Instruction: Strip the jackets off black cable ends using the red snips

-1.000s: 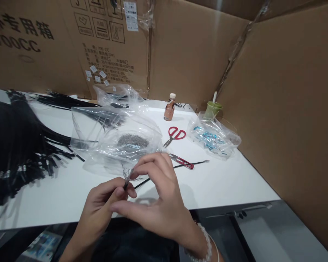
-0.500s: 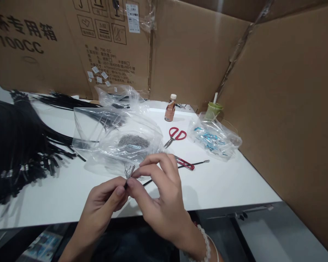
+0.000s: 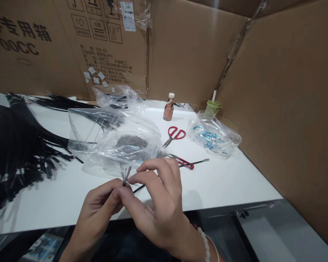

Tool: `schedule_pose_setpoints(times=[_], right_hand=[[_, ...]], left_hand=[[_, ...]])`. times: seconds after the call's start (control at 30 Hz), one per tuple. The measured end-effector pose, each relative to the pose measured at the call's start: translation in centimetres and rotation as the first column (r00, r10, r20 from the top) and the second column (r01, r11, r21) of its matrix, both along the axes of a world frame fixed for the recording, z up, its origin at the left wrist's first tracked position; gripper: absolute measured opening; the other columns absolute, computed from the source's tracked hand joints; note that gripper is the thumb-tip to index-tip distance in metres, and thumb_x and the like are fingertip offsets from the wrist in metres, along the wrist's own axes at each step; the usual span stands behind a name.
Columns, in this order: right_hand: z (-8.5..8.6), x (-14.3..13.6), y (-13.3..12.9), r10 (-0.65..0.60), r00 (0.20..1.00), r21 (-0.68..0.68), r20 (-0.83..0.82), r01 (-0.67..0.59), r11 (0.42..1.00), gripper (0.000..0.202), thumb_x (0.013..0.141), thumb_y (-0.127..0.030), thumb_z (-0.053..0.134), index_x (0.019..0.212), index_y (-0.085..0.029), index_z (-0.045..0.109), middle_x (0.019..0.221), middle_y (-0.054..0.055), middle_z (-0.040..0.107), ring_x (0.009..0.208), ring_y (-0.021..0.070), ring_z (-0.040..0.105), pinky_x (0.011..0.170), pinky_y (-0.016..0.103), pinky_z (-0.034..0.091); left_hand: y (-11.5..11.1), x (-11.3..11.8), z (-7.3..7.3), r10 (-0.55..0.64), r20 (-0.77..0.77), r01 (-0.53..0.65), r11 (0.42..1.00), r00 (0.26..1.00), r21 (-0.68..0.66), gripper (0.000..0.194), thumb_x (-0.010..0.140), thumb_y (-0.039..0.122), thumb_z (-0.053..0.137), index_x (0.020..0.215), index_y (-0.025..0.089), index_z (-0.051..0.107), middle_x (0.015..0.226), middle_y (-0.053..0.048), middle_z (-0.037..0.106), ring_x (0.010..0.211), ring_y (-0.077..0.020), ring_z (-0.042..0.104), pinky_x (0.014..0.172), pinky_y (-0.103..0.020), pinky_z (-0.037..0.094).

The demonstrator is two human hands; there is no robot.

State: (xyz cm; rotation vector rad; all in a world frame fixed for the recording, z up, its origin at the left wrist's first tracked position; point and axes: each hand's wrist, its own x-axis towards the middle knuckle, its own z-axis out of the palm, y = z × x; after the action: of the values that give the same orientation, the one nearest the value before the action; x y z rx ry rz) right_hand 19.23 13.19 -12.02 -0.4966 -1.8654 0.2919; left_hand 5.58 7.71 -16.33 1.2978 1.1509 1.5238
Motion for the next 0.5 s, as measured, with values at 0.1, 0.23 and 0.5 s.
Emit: schedule_pose_setpoints(times=[0.1,0.23,0.5], right_hand=[[-0.02,0.07,-0.21,-0.021,1.0,0.026,0.022,0.02,0.999,0.014,0.083,-0.009,0.068,0.089,-0.019,0.059,0.091,0.003,0.057,0.087,0.0178,0.053,0.079,0.033,0.042],[-0.03,-0.01,-0.31,-0.078,0.995,0.14,0.056,0.069,0.988,0.008,0.088,-0.009,0.063,0.089,-0.017,0.061,0.091,0.005,0.061,0.086,0.0178,0.054,0.08,0.035,0.044],[-0.52,-0.24,-0.48,-0.192,0.979,0.441,0.062,0.146,0.886,0.014,0.093,-0.006,0.056,0.087,-0.011,0.068,0.091,0.006,0.069,0.084,0.0174,0.054,0.084,0.038,0.044]], left_hand=[[-0.08,0.16,0.07,-0.005,-0.009,0.005,1.0,1.0,0.021,0.033,0.095,0.04,0.051,0.071,0.019,0.058,0.06,0.005,0.039,0.055,-0.0083,0.031,0.048,-0.019,0.027],[-0.04,0.3,-0.02,0.021,-0.014,-0.02,0.999,1.0,0.026,0.034,0.095,0.04,0.052,0.068,0.018,0.054,0.059,0.005,0.04,0.054,-0.0082,0.032,0.049,-0.019,0.029],[0.06,0.56,0.34,0.059,-0.013,-0.059,0.997,0.998,0.051,0.034,0.094,0.041,0.052,0.069,0.019,0.057,0.06,0.004,0.044,0.056,-0.0091,0.039,0.052,-0.018,0.035]])
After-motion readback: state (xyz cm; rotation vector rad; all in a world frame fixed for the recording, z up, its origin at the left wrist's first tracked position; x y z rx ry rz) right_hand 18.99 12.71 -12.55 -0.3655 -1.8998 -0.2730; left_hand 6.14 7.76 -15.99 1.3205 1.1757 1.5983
